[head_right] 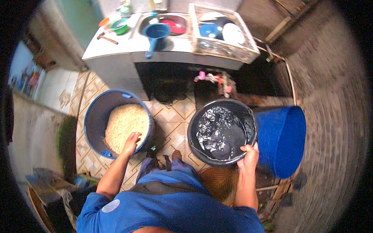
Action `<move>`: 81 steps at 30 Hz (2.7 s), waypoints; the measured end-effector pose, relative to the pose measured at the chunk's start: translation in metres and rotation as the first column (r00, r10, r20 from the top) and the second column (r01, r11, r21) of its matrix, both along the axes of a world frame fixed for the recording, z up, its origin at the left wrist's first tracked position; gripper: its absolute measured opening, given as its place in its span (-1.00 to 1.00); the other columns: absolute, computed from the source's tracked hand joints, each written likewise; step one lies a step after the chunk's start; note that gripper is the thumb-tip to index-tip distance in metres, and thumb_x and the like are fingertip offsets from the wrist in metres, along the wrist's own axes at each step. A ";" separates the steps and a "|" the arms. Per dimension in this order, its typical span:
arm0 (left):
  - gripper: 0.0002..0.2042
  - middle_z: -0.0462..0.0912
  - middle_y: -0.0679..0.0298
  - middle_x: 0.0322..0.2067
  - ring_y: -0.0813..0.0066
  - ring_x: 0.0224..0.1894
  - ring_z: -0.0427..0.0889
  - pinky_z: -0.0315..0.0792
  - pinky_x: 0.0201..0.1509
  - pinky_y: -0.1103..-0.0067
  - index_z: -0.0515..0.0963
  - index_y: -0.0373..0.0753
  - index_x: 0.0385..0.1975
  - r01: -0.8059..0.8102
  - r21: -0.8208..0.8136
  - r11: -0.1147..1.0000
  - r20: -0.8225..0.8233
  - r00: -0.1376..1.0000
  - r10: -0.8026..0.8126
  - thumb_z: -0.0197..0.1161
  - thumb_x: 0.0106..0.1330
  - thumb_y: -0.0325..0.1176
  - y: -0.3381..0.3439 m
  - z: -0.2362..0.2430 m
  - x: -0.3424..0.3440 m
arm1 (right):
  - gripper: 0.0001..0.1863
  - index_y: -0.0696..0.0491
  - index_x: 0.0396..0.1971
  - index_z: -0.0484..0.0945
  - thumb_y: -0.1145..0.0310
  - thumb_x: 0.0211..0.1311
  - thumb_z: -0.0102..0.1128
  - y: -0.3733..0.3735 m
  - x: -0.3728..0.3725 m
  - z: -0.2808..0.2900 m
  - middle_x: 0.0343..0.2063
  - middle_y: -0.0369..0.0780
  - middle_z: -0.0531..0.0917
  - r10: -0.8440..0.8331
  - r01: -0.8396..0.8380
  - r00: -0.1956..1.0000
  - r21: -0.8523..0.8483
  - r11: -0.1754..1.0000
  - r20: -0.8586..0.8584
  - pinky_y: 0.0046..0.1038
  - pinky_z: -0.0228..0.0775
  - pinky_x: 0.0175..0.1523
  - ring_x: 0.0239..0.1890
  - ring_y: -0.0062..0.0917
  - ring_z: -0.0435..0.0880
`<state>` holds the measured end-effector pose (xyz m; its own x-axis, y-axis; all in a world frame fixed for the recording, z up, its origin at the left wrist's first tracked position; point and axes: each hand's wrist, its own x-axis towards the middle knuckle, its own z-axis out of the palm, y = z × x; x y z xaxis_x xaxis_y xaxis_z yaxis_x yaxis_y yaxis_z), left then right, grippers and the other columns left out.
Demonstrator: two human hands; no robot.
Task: The person sifts grains in a woven basket, removes debris by hand, and pours the contents into a blue bucket. They then rinse the basket with water from a ladle and add water to the bucket containing the grains.
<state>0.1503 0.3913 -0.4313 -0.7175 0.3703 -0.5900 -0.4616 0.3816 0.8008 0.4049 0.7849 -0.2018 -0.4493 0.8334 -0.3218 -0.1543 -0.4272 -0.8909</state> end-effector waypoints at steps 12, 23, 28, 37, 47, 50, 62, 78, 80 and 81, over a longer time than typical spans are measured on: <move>-0.60 0.41 0.31 0.08 0.32 -0.02 0.47 0.41 -0.07 0.29 0.35 -0.02 0.15 -0.524 0.067 0.849 0.427 0.784 0.450 -0.03 0.44 0.02 -0.075 -0.040 -0.029 | -0.56 0.17 -0.19 0.49 0.69 -0.23 -0.01 -0.153 -0.190 -0.024 -0.38 -0.27 0.58 0.531 -0.549 0.830 0.080 0.832 0.171 -0.52 0.45 -0.20 -0.35 -0.51 0.57; -0.77 0.32 0.35 -0.62 0.39 -0.62 0.30 0.25 -0.52 0.34 0.42 -0.04 -0.35 -0.828 0.226 0.513 0.487 0.553 0.676 -0.15 0.41 -0.12 -0.129 -0.099 -0.102 | -0.82 0.04 -0.53 0.36 0.67 -0.14 -0.02 -0.277 -0.317 -0.026 -0.62 -0.45 0.31 0.642 -0.778 0.628 0.362 0.513 0.440 -0.61 0.11 -0.49 -0.58 -0.74 0.28; -0.75 0.43 0.35 -0.56 0.46 -0.55 0.40 0.29 -0.50 0.40 0.46 -0.04 -0.39 -0.833 0.086 0.547 0.497 0.512 0.700 -0.14 0.41 -0.13 -0.121 -0.117 -0.115 | -0.82 0.04 -0.62 0.26 0.66 -0.16 -0.03 -0.286 -0.336 -0.018 -0.64 -0.45 0.24 0.489 -0.789 0.611 0.525 0.318 0.623 -0.61 0.02 -0.50 -0.58 -0.77 0.18; -0.66 0.57 0.26 -0.30 0.35 -0.29 0.50 0.35 -0.20 0.21 0.49 -0.03 -0.03 -0.676 0.077 0.732 0.461 0.676 0.576 -0.15 0.44 -0.03 -0.051 -0.142 -0.108 | -0.80 0.13 -0.65 0.18 0.65 -0.20 0.01 -0.293 -0.342 -0.001 -0.70 -0.25 0.21 0.311 -0.639 0.730 0.769 -0.005 0.609 -0.46 0.11 -0.52 -0.64 -0.52 0.20; -0.55 0.58 0.14 -0.26 0.25 -0.21 0.55 0.43 -0.31 0.15 0.51 -0.23 -0.02 -0.350 0.172 0.921 0.119 0.935 0.333 -0.13 0.40 -0.01 -0.015 -0.326 -0.189 | -0.71 0.06 -0.71 0.20 0.64 -0.47 0.11 -0.332 -0.347 0.005 -0.73 -0.16 0.23 0.351 -0.271 0.823 0.852 -0.449 0.447 -0.25 0.18 -0.61 -0.69 -0.22 0.33; -0.54 0.59 0.19 -0.08 0.22 -0.05 0.56 0.47 -0.08 0.17 0.50 -0.15 0.05 -0.367 0.469 0.804 -0.269 0.807 0.525 -0.18 0.43 0.01 -0.069 -0.326 -0.216 | -0.70 0.04 -0.74 0.18 0.61 -0.54 0.12 -0.332 -0.345 0.001 -0.74 -0.19 0.20 0.432 -0.197 0.805 0.870 -0.452 0.406 -0.29 0.18 -0.62 -0.72 -0.27 0.31; -0.70 0.41 0.23 -0.18 0.35 -0.16 0.45 0.62 -0.15 0.29 0.42 -0.14 -0.11 -0.804 0.248 0.540 0.481 0.586 0.652 -0.04 0.42 -0.06 -0.167 -0.104 -0.197 | -0.85 0.14 -0.67 0.39 0.60 -0.36 0.16 -0.279 -0.284 0.040 -0.68 -0.14 0.46 0.564 -0.036 0.783 0.923 -0.382 0.264 -0.39 0.33 -0.57 -0.69 -0.28 0.45; -0.64 0.62 0.00 -0.48 0.12 -0.43 0.56 0.42 -0.27 0.29 0.56 -0.28 -0.49 -0.345 -0.416 0.841 -0.392 0.903 0.176 -0.10 0.43 -0.21 -0.098 -0.091 -0.102 | -0.66 0.38 -0.14 0.42 0.63 0.01 0.06 -0.062 -0.012 0.011 -0.25 -0.11 0.58 -0.555 -0.071 0.799 0.953 0.293 0.230 -0.47 0.40 -0.13 -0.27 -0.49 0.50; -0.79 0.55 0.05 -0.47 0.25 -0.51 0.51 0.43 -0.32 0.29 0.48 -0.25 -0.23 -0.405 -0.315 0.858 -0.693 0.716 0.083 -0.08 0.44 -0.31 -0.105 -0.100 -0.095 | -0.83 0.29 -0.34 0.40 0.63 -0.01 0.02 -0.036 -0.007 -0.001 -0.44 -0.25 0.49 -0.517 0.036 0.819 0.878 0.478 0.248 -0.42 0.35 -0.31 -0.40 -0.57 0.41; -0.83 0.54 0.11 -0.46 0.29 -0.42 0.53 0.44 -0.38 0.31 0.36 -0.12 -0.05 -0.366 -0.412 0.834 -0.420 0.889 0.182 -0.07 0.43 -0.35 -0.074 -0.062 -0.090 | -0.88 0.25 -0.42 0.35 0.62 -0.03 0.01 -0.021 0.004 -0.007 -0.53 -0.26 0.42 -0.543 0.012 0.783 0.864 0.503 0.305 -0.38 0.29 -0.38 -0.47 -0.56 0.35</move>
<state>0.0604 0.3172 -0.4934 -0.9358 -0.1290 -0.3281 -0.3295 0.6509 0.6840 0.4088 0.7636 -0.2091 -0.1414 0.8793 0.4547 0.4282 0.4685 -0.7728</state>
